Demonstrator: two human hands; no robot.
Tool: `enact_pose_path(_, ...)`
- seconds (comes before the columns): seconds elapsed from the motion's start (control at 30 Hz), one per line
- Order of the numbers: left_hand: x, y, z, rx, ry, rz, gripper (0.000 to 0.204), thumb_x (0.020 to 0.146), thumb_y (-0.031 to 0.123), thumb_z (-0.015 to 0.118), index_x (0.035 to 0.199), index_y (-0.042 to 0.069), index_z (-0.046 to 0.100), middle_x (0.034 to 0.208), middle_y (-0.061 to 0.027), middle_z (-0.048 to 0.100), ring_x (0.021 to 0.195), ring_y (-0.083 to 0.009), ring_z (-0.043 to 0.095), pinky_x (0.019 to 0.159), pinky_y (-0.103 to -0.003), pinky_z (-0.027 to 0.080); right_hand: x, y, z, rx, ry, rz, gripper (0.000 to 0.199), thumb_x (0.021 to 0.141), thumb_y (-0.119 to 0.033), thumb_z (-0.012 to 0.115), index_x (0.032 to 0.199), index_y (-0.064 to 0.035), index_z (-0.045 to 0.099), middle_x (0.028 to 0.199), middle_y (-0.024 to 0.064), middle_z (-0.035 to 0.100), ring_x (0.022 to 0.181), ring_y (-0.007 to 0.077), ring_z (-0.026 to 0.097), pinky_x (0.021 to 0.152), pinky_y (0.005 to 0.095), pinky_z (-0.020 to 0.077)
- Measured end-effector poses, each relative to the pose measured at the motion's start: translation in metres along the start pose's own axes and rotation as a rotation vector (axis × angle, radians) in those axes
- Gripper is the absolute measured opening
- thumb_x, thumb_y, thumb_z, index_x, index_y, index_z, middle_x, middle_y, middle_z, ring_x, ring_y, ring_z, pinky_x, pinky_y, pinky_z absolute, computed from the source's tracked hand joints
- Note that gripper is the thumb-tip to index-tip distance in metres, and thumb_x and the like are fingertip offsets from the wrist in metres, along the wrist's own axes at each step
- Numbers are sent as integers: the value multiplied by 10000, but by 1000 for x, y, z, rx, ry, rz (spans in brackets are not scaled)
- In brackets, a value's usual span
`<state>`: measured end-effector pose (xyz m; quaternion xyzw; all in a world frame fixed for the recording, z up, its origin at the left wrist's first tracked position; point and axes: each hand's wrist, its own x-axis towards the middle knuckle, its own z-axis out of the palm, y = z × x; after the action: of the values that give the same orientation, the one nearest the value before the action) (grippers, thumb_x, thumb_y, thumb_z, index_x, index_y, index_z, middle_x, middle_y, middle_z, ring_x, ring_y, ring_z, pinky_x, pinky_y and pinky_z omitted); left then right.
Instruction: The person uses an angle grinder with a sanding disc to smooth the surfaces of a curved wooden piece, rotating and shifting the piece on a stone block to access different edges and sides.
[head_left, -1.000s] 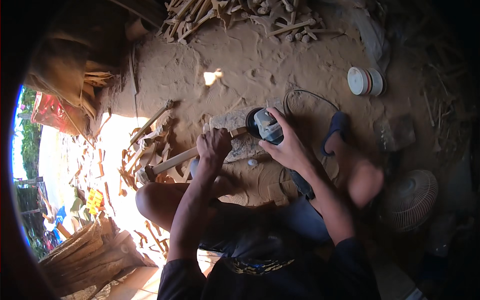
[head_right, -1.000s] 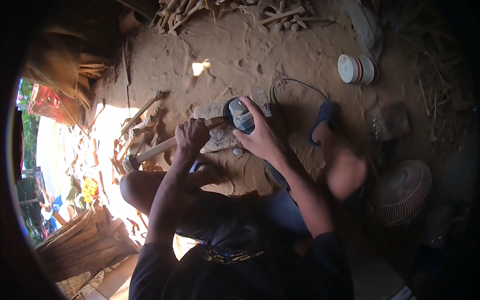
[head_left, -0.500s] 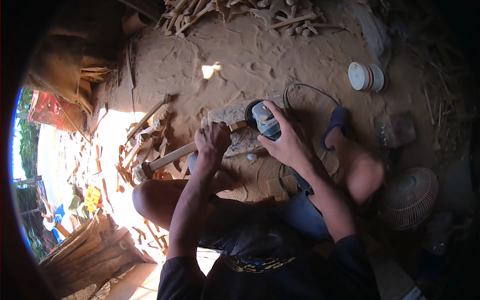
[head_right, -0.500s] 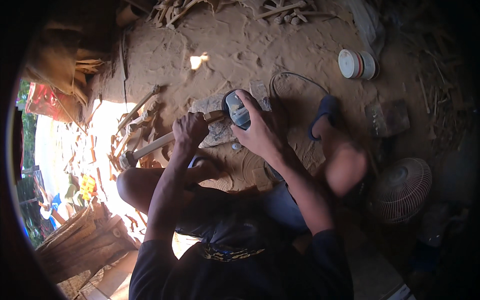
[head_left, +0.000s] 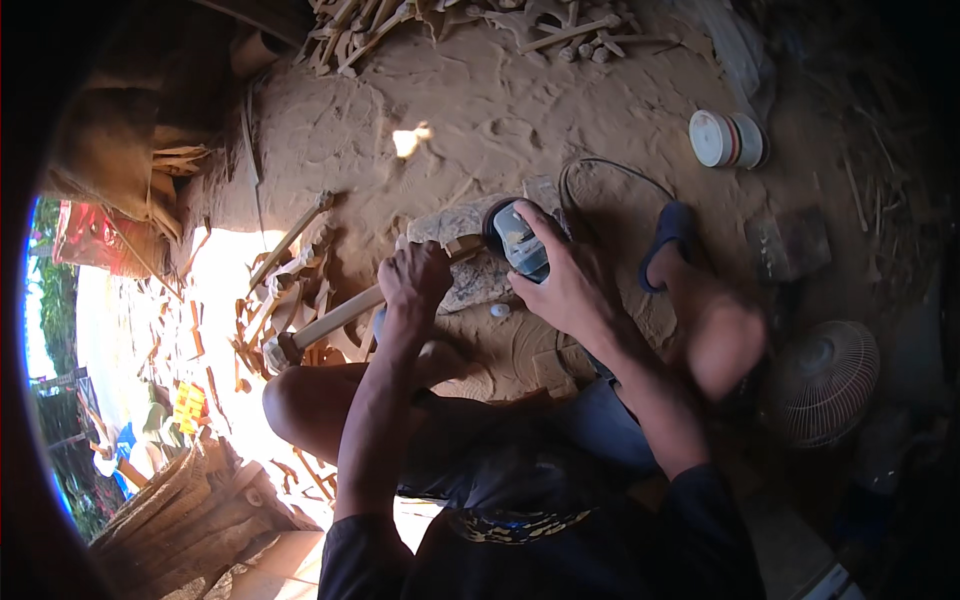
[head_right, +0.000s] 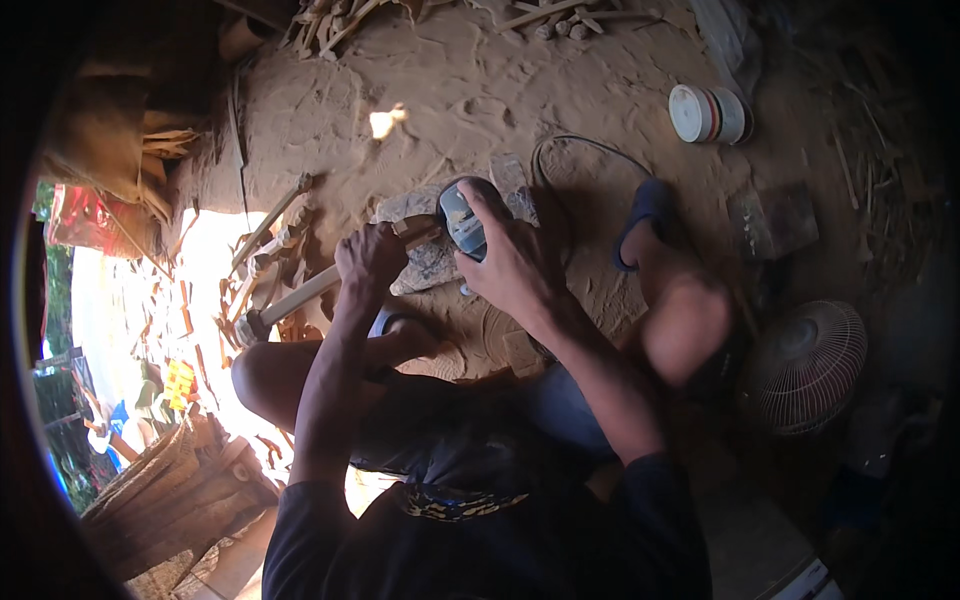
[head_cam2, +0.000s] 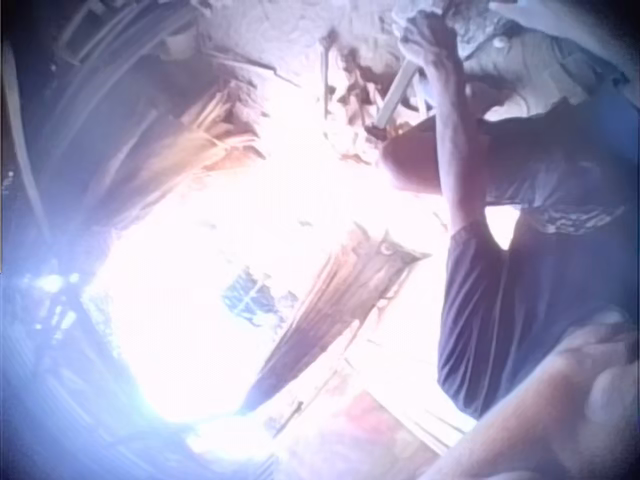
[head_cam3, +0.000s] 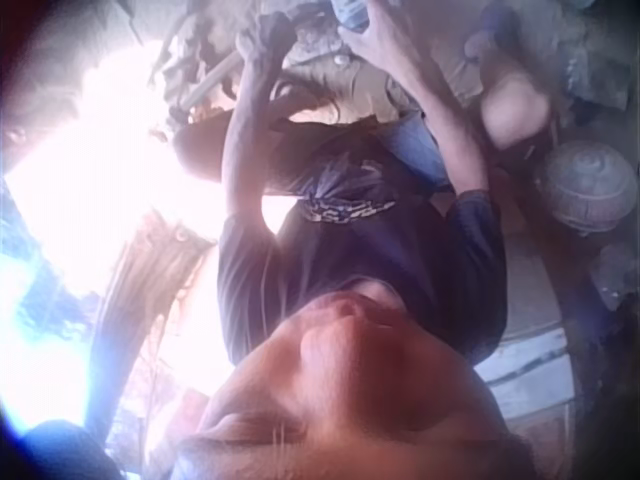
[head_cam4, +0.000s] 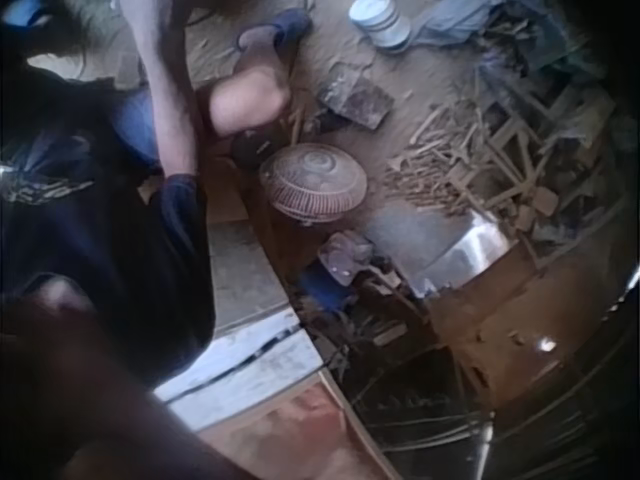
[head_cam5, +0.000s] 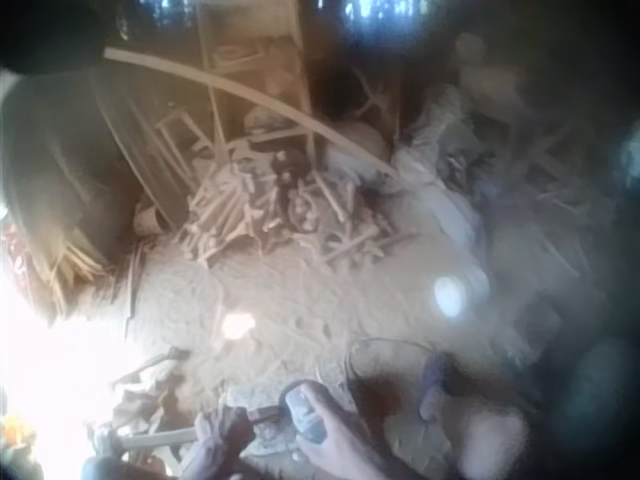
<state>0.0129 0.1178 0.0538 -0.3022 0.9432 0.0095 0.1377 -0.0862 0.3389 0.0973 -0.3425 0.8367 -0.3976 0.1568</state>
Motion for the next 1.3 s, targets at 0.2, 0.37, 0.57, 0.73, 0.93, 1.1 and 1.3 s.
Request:
enact_pose_path(0.2, -1, 1, 5, 13, 35, 20, 255, 952, 225, 615, 931, 88, 829, 944, -201, 812, 915, -359, 816, 816, -489, 631, 5, 3, 1, 73, 56, -64, 880, 875, -189, 831, 1651, -150, 418, 995, 331, 761, 898, 500, 761, 822, 555, 630)
enact_pose_path(0.37, -5, 3, 0, 42, -16, 4, 245, 966, 213, 606, 948, 111, 827, 982, -188, 816, 956, -344, 811, 829, -476, 625, 5, -2, 1, -55, 84, -79, 874, 875, -205, 831, 1647, -154, 425, 997, 333, 758, 920, 499, 759, 834, 565, 632)
enact_pose_path(0.57, -6, 3, 4, 35, -14, 20, 251, 938, 221, 617, 954, 97, 834, 963, -193, 815, 942, -352, 813, 832, -484, 625, 8, 4, 5, 3, 22, -27, 891, 868, -213, 843, 1650, -155, 419, 1042, 329, 757, 950, 509, 753, 858, 574, 629)
enact_pose_path(0.73, -3, 0, 3, 38, -7, -12, 267, 944, 233, 608, 983, 97, 834, 1002, -186, 818, 994, -346, 809, 874, -487, 617, 6, -1, 0, 13, 61, -58, 888, 865, -210, 844, 1644, -149, 422, 1066, 336, 755, 957, 511, 751, 872, 574, 627)
enact_pose_path(0.93, -3, 8, 2, 22, -29, -7, 280, 950, 244, 606, 975, 84, 834, 986, -185, 818, 980, -351, 811, 883, -483, 615, -2, 8, -5, 48, 1, -14, 881, 874, -189, 835, 1646, -142, 412, 1112, 342, 749, 973, 512, 750, 888, 574, 623)
enact_pose_path(1.1, 3, -2, 1, 49, -77, 15, 267, 975, 259, 619, 1095, 188, 846, 981, -170, 822, 862, -342, 815, 767, -497, 636, -3, 17, -8, 52, -16, 52, 871, 892, -147, 817, 1653, -115, 396, 1259, 345, 716, 1148, 500, 720, 1000, 533, 600)
enact_pose_path(1.3, 54, -39, -21, -190, 308, -18, 331, 1018, 338, 682, 1331, 414, 760, 924, -202, 799, 795, -341, 797, 660, -482, 614, 1, 25, -57, 309, 261, 56, 914, 894, -76, 794, 1683, -82, 332, 1563, 277, 552, 1486, 379, 544, 1220, 428, 439)
